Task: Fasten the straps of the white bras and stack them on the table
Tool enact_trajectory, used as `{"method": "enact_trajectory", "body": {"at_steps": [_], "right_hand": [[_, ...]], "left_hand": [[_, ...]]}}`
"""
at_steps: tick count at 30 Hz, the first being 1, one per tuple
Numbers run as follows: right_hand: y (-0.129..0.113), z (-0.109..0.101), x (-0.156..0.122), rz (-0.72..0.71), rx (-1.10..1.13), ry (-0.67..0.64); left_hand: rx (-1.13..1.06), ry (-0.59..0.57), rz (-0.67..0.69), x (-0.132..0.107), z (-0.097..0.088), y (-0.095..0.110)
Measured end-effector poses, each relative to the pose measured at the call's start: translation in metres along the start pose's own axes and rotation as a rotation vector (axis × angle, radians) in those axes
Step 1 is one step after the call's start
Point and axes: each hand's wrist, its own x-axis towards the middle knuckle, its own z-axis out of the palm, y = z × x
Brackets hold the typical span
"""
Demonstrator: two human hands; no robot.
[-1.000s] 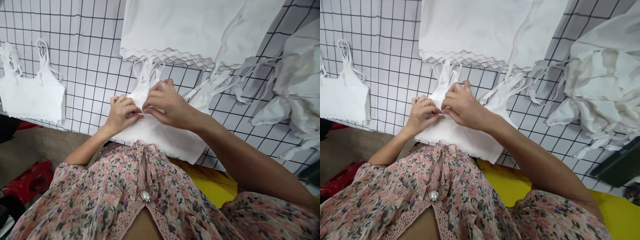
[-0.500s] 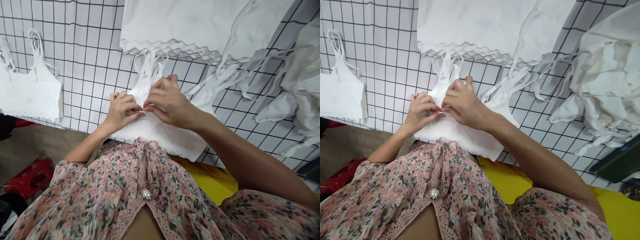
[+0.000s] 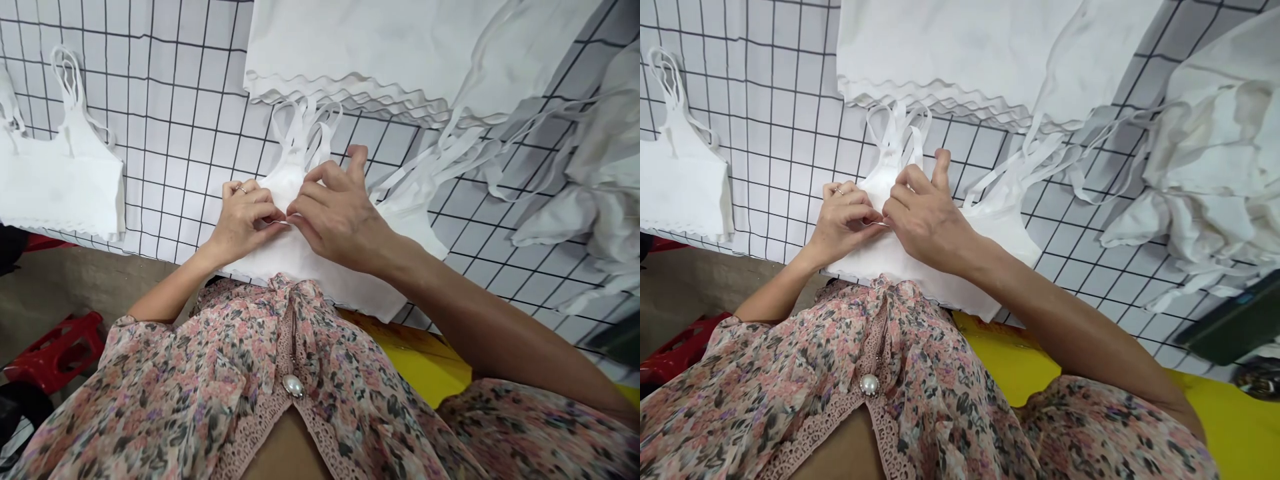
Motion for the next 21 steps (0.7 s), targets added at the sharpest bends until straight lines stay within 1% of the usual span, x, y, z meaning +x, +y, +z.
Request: {"method": "enact_trajectory", "body": {"at_steps": [2,5,9,13,16,19,21], "right_hand": [[-0.006,0.005,-0.003,0.023,0.001,0.031],[-0.011,0.014,-0.009,0.058,0.069,0.083],[-0.011,0.02,-0.017,0.094,0.162,0.156],[-0.006,0.011,-0.021,0.117,0.231,0.144],[-0.002,0.006,-0.021,0.116,0.224,0.153],[-0.003,0.01,-0.019,0.097,0.212,0.16],[-0.005,0.015,-0.017,0.076,0.216,0.146]], "left_hand": [[-0.005,0.009,0.006,0.0,0.001,-0.001],[0.0,0.01,-0.007,0.001,0.003,-0.001],[-0.002,0.002,-0.018,0.001,0.005,-0.001],[-0.014,-0.009,-0.023,0.001,0.004,0.001],[-0.041,-0.013,-0.012,0.0,0.001,0.001],[-0.061,-0.011,-0.003,0.0,-0.001,0.002],[-0.054,-0.031,-0.011,0.001,-0.002,0.002]]}}
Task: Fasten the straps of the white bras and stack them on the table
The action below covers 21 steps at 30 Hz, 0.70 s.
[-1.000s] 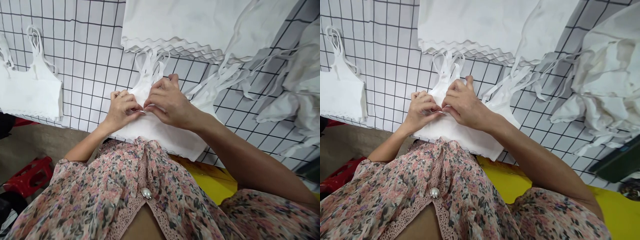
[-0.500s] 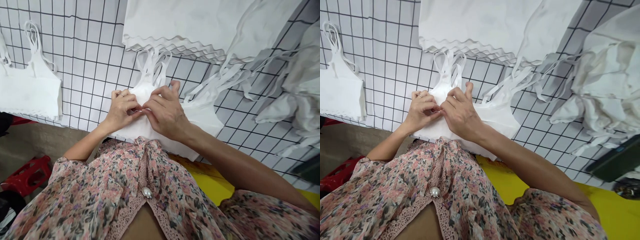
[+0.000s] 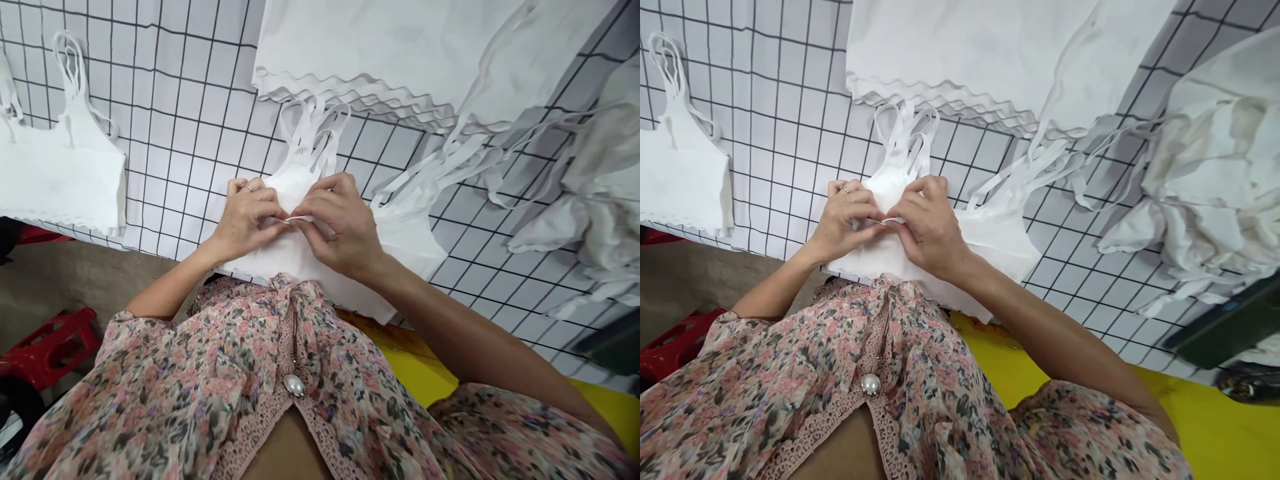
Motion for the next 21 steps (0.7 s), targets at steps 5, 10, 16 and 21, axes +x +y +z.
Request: {"method": "enact_trajectory", "body": {"at_steps": [5,10,16,21], "right_hand": [[0.015,-0.017,0.023,-0.079,-0.001,-0.107],[0.054,-0.081,0.092,-0.194,0.063,-0.331],[0.078,-0.112,0.157,-0.246,0.067,-0.41],[0.08,-0.086,0.156,-0.357,-0.089,-0.206]], "left_hand": [[0.007,-0.053,-0.035,0.003,-0.001,0.0],[0.015,-0.063,-0.082,0.004,-0.008,0.001],[0.019,-0.047,-0.128,0.003,-0.017,0.003],[0.005,-0.033,-0.13,0.002,-0.017,0.002]]}}
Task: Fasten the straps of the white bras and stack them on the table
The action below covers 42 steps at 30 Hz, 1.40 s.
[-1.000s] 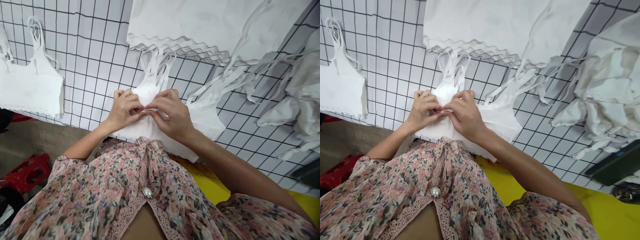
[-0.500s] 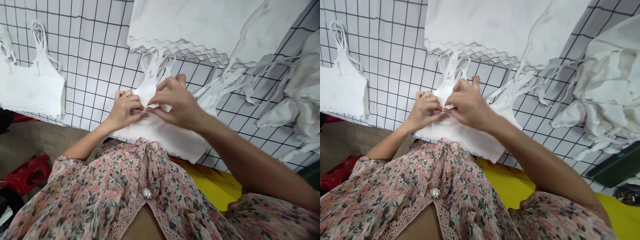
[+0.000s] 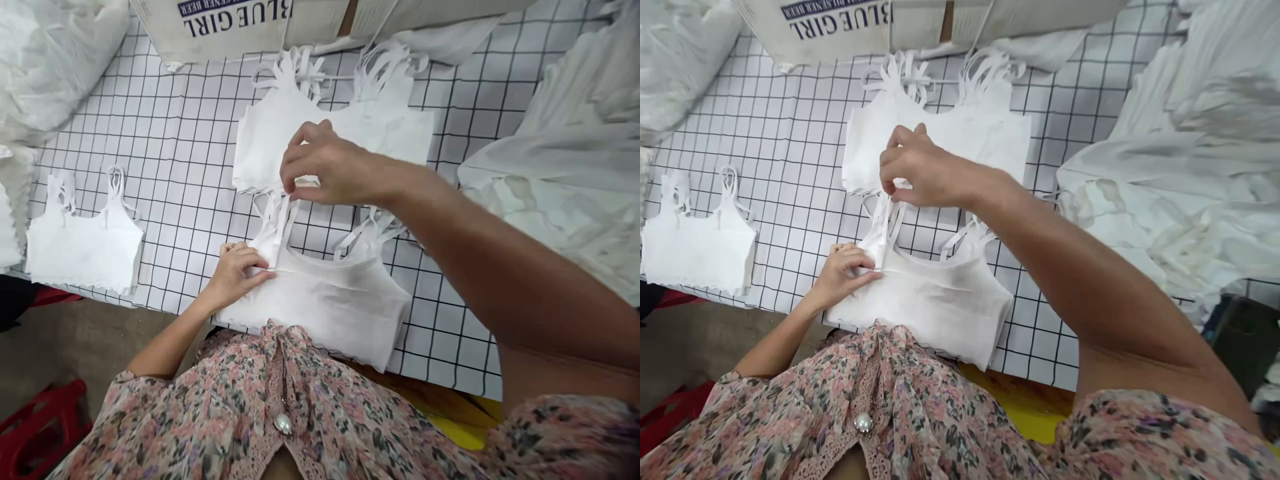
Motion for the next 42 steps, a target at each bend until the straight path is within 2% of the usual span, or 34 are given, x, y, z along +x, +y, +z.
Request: {"method": "enact_trajectory", "body": {"at_steps": [5,8,10,15,18,22,29,32,35,37,39,40,42], "right_hand": [[-0.004,0.039,-0.015,0.054,-0.227,0.28],[-0.009,0.051,-0.02,0.062,-0.305,0.417],[-0.018,0.053,-0.02,0.078,-0.208,0.517],[-0.043,0.054,-0.017,0.124,0.193,0.732],[-0.05,0.056,-0.016,0.229,0.32,0.787],[-0.045,0.063,-0.015,0.334,0.444,0.725],[-0.008,0.081,-0.004,0.41,-0.032,0.437],[0.0,0.077,0.001,0.473,-0.043,0.314],[0.002,0.063,-0.006,0.482,-0.031,0.224],[-0.008,0.058,-0.021,0.471,-0.095,0.256],[-0.032,0.061,-0.046,0.452,-0.203,0.326],[-0.05,0.067,-0.061,0.433,-0.247,0.335],[-0.09,0.084,-0.095,0.364,-0.285,0.231]], "left_hand": [[0.021,-0.022,-0.032,0.001,0.0,0.0],[0.034,-0.033,-0.031,0.001,0.001,0.0],[0.04,-0.031,-0.028,0.001,0.0,-0.001],[0.043,-0.042,-0.028,0.002,-0.001,-0.002],[0.036,-0.045,-0.029,0.003,-0.002,-0.002],[0.028,-0.041,-0.055,0.005,-0.002,-0.002],[0.033,0.018,-0.068,0.006,0.0,-0.002],[0.059,0.046,-0.076,0.011,0.0,-0.004],[0.132,0.067,-0.062,0.012,0.0,-0.008],[0.221,0.15,-0.014,0.006,0.002,-0.011],[0.321,0.24,0.082,-0.007,0.007,-0.013],[0.365,0.253,0.138,-0.016,0.01,-0.015],[0.42,0.198,0.234,-0.033,0.017,-0.018]]}}
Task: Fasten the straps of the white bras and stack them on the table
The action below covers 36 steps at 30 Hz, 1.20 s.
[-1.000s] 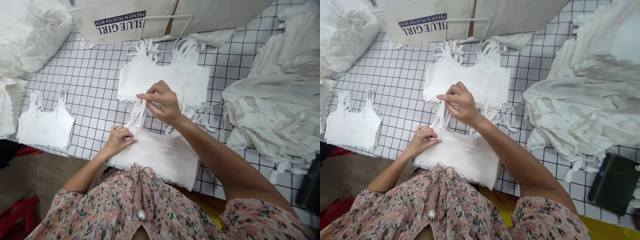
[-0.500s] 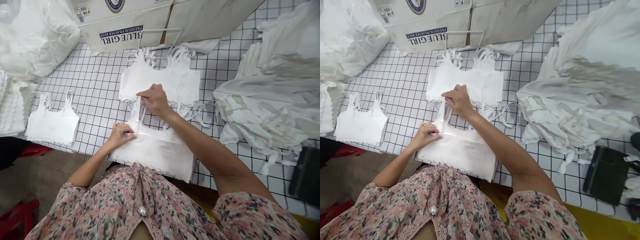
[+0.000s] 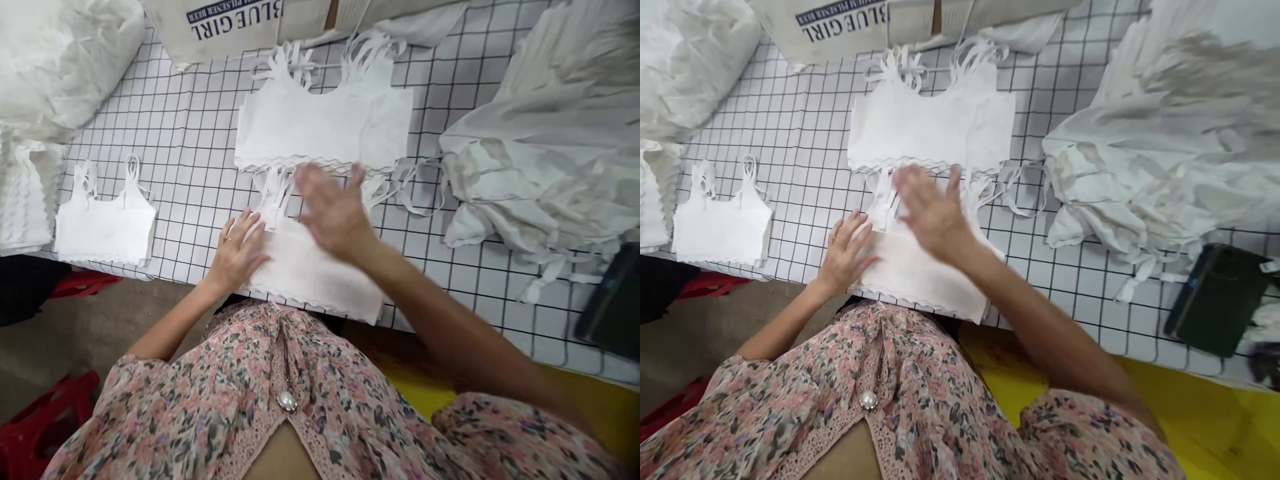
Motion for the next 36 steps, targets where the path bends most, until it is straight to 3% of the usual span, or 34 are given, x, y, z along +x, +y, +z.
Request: {"method": "enact_trajectory", "body": {"at_steps": [2,4,7,10,12,15,18,20,23,27,31,36], "right_hand": [[-0.024,0.001,-0.049,-0.091,-0.026,-0.179],[-0.033,0.002,-0.09,-0.062,-0.071,-0.259],[-0.021,-0.007,-0.13,0.044,-0.147,-0.251],[0.007,-0.027,-0.138,0.077,-0.17,-0.126],[0.031,-0.039,-0.118,0.118,-0.137,0.072],[0.078,-0.051,-0.053,0.195,-0.052,0.358],[0.125,-0.053,0.033,0.391,-0.021,0.37],[0.146,-0.049,0.085,0.448,-0.013,0.372],[0.162,-0.041,0.135,0.578,0.046,0.34],[0.163,-0.04,0.145,0.616,0.15,0.316],[0.147,-0.06,0.119,0.399,0.407,0.446],[0.115,-0.091,0.09,0.248,0.588,0.581]], "left_hand": [[0.01,-0.066,0.052,-0.015,0.005,-0.001],[0.013,-0.074,0.044,-0.024,0.01,-0.006],[0.015,-0.036,0.038,-0.029,0.015,-0.016],[0.026,-0.017,0.034,-0.028,0.014,-0.02],[0.036,0.043,0.021,-0.019,0.009,-0.018],[-0.017,0.179,0.057,0.013,-0.004,-0.006],[-0.201,0.215,0.136,0.064,-0.019,0.014],[-0.32,0.206,0.153,0.097,-0.027,0.028],[-0.446,0.184,0.145,0.134,-0.032,0.041],[-0.672,0.093,-0.044,0.164,-0.038,0.042],[-1.028,-0.115,-0.302,0.181,-0.04,0.044],[-1.293,-0.403,-0.44,0.178,-0.024,0.059]]}}
